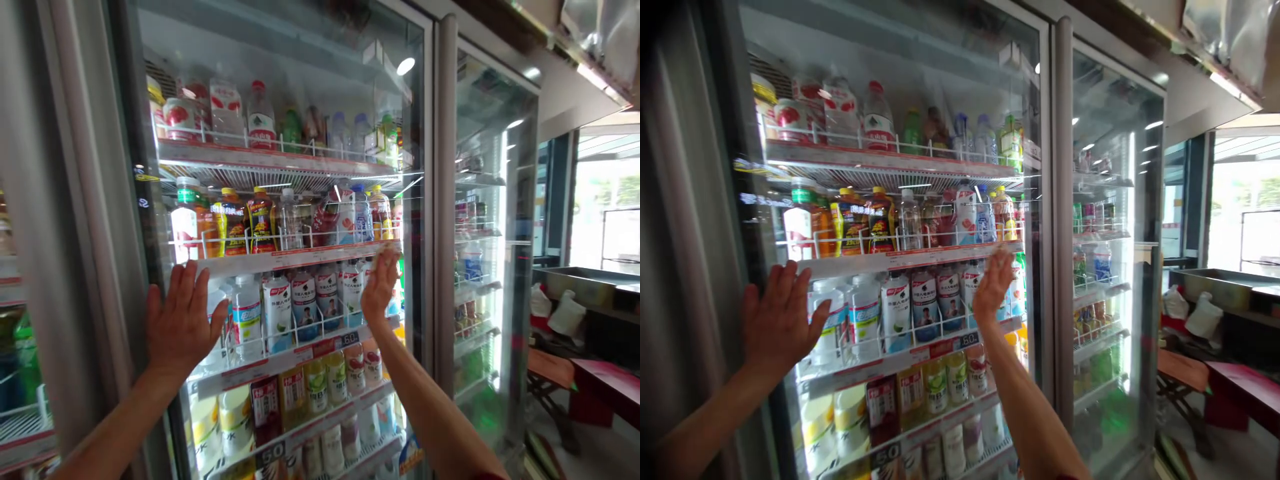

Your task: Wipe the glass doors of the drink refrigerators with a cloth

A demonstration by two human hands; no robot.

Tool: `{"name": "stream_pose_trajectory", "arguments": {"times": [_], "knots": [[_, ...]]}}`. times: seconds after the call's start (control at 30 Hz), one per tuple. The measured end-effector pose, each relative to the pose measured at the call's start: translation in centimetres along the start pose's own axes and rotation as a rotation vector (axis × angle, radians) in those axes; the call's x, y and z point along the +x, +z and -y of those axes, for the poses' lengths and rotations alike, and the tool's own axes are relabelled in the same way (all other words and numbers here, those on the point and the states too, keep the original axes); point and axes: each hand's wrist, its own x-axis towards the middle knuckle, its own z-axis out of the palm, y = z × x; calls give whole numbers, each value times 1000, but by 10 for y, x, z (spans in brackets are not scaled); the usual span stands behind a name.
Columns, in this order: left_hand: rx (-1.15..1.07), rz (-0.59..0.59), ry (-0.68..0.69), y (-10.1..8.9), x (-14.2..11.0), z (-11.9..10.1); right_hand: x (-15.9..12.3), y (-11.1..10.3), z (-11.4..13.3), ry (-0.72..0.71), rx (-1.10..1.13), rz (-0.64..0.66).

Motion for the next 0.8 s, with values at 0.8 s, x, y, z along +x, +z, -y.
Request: {"name": "stream_pose_trajectory", "arguments": {"times": [0.8], "knots": [[-79, 80, 83, 2, -26, -14, -63, -20, 43, -608, 11, 419]]}}
